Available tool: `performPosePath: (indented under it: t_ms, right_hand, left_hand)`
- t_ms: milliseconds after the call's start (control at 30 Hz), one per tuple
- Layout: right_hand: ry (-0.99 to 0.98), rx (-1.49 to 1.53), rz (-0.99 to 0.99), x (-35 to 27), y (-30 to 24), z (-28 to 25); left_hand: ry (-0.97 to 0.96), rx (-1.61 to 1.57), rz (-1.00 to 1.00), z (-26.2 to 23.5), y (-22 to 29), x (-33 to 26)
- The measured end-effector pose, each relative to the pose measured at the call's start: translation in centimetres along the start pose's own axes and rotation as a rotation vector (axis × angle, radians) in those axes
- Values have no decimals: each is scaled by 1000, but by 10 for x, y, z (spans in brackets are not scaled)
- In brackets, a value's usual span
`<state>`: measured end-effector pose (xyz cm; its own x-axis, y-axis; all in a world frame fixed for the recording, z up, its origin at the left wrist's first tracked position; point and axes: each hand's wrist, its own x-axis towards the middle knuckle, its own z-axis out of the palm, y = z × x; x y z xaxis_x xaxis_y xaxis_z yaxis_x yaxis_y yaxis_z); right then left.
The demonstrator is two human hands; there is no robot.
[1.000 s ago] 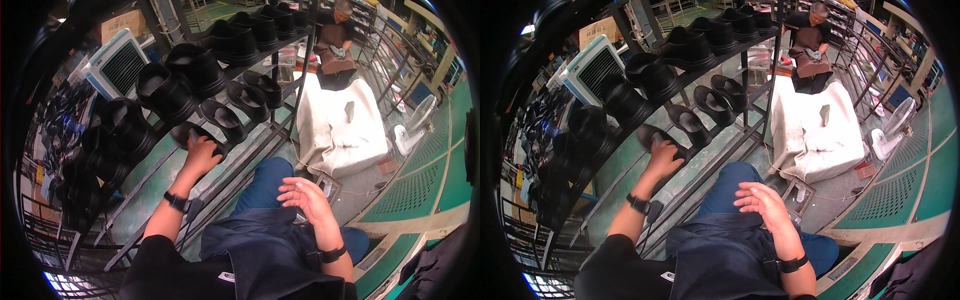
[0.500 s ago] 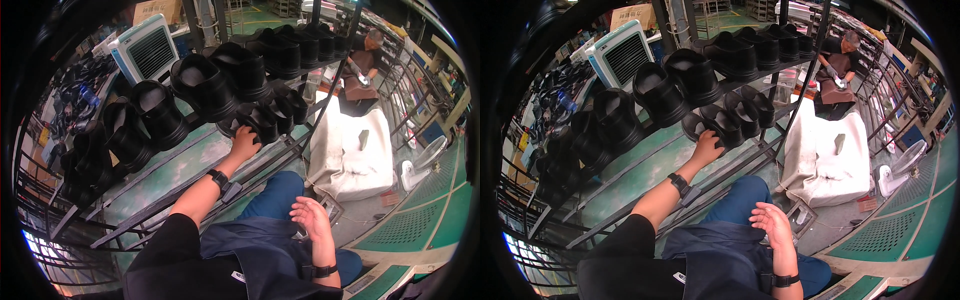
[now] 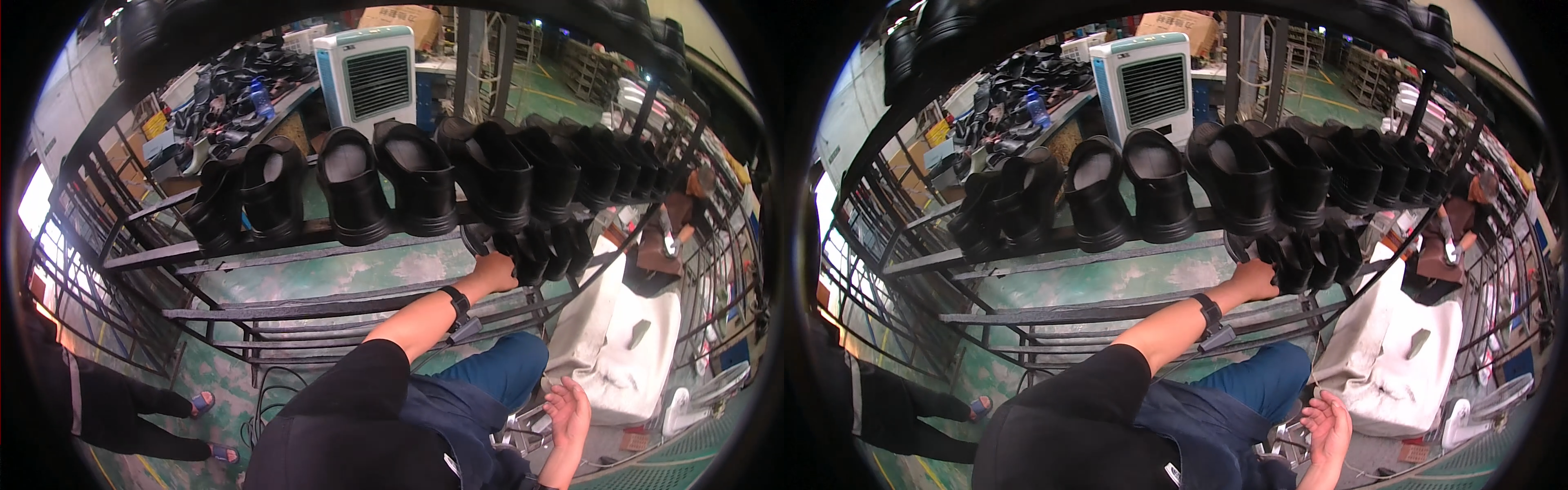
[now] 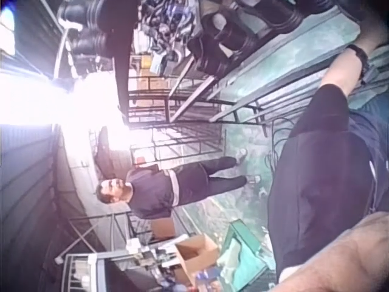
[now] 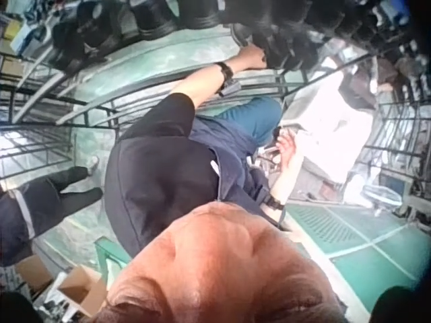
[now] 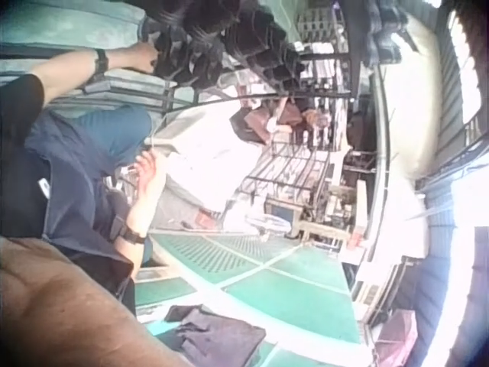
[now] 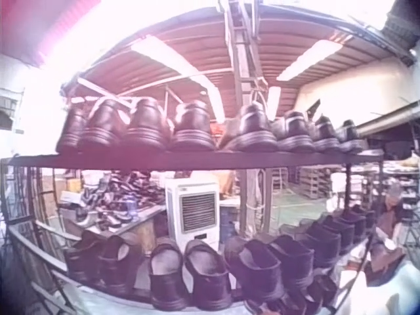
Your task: Inspecting and organizing finished shoes on a production rack.
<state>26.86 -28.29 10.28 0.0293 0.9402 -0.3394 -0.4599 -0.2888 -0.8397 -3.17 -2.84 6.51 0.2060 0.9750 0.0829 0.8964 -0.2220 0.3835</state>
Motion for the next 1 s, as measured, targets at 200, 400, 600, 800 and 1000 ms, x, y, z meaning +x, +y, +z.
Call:
performPosePath:
  t_ms: [200, 400, 600, 800, 1000]
  right_hand:
    - [7, -18, -78, -1, -30, 6]
    - [12, -139, -249, -12, -82, 23]
    - [-53, -189, -338, -25, -117, 34]
    - [-201, -452, -249, -49, -145, 32]
    - [-260, -839, -146, -94, -177, 14]
  left_hand:
    - [-26, 1, -19, -5, 3, 1]
    - [-35, 21, 8, -5, 3, 0]
    - [-17, 18, -8, -8, 6, -4]
    - [-36, 16, -22, 2, 2, 1]
    - [-6, 27, 48, 0, 0, 2]
